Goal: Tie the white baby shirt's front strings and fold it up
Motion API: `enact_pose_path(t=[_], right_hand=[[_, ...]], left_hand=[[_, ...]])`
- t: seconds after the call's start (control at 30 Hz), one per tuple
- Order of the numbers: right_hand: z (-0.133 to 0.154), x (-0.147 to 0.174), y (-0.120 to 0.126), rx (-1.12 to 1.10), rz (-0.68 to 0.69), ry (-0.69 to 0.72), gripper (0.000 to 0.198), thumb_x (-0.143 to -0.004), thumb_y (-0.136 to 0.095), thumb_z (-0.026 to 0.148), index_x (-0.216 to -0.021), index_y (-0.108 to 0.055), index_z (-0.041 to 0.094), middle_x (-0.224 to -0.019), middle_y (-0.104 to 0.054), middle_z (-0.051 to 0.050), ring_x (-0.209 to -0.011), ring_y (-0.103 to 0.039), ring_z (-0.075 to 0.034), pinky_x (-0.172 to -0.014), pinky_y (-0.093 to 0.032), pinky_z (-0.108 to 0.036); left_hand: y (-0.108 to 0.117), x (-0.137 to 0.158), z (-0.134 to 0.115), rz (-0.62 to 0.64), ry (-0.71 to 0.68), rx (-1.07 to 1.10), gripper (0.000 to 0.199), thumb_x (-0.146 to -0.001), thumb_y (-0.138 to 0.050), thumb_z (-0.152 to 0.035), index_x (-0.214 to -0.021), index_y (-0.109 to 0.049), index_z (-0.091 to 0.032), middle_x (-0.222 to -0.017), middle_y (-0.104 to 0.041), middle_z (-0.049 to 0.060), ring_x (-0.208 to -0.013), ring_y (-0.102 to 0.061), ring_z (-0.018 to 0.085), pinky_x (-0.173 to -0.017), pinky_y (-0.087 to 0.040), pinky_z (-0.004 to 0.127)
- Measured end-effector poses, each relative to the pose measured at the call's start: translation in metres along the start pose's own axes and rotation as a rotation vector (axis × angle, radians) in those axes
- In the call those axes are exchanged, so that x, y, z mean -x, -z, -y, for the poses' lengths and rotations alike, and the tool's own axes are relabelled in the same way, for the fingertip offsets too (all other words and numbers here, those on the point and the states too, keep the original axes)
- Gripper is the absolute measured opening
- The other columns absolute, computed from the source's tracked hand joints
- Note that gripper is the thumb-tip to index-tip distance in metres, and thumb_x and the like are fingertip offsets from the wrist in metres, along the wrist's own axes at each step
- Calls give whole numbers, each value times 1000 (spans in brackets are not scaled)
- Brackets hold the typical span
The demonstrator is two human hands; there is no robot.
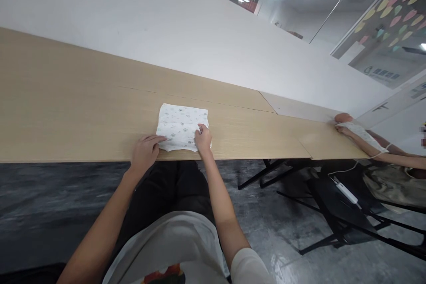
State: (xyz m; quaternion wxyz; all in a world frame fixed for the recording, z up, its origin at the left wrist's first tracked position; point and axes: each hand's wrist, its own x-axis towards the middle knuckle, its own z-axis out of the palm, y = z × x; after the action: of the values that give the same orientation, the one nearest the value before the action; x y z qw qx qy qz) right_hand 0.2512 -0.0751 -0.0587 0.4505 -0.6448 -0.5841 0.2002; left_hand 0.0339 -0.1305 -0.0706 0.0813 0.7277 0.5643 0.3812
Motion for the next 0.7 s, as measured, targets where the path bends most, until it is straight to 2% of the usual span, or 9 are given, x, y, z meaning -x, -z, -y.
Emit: enact_pose_path(t=[0.17, 0.33, 0.47, 0.57, 0.63, 0.7], right_hand=[[0, 1, -1, -7, -29, 17, 35, -84, -53, 6, -114, -68, 14, -109, -72, -11, -100, -66, -20, -98, -48, -32], [0, 3, 0, -15, -78, 40, 29, -86, -54, 10, -109, -71, 16, -98, -71, -8, -91, -65, -19, -94, -49, -31], [0, 3, -2, 71, -52, 61, 27, -83, -53, 6, -96, -74, 17, -94, -67, -8, -90, -63, -20, -90, -49, -32], [2, 4, -3, 126, -56, 86, 29, -80, -52, 1, -85, -75, 18, -92, -64, -9, -96, -60, -23, -91, -48, -33], [1, 4, 2, 134, -94, 115, 30, -81, -51, 1, -85, -76, 18, -94, -63, -10, -100, -58, -25, -94, -46, -36], [-4, 4, 14, 142, -137, 122, 32, -83, -49, 2, -88, -77, 17, -96, -64, -12, -102, -57, -26, -96, -45, -38]], left_hand=[[-1, 1, 1, -5, -11, -29, 42, -78, -40, -22, -99, -76, -21, -110, -75, 9, -110, -64, 30, -104, -47, 45], [-1, 2, 3, 5, 8, -55, 41, -78, -40, -22, -101, -75, -22, -111, -75, 9, -111, -64, 30, -103, -46, 46], [-3, 3, 1, -4, 48, -59, 40, -79, -41, -25, -103, -73, -22, -114, -74, 9, -114, -62, 31, -104, -45, 46], [0, 1, 2, -7, 116, 40, 44, -81, -44, -32, -116, -68, -20, -116, -73, 11, -112, -64, 30, -102, -47, 46], [6, -3, 8, -15, 152, 182, 48, -82, -44, -37, -123, -63, -18, -118, -73, 11, -110, -65, 28, -100, -49, 42], [16, -9, 17, -49, 129, 251, 47, -82, -43, -37, -120, -63, -18, -120, -72, 10, -112, -65, 25, -102, -49, 41]])
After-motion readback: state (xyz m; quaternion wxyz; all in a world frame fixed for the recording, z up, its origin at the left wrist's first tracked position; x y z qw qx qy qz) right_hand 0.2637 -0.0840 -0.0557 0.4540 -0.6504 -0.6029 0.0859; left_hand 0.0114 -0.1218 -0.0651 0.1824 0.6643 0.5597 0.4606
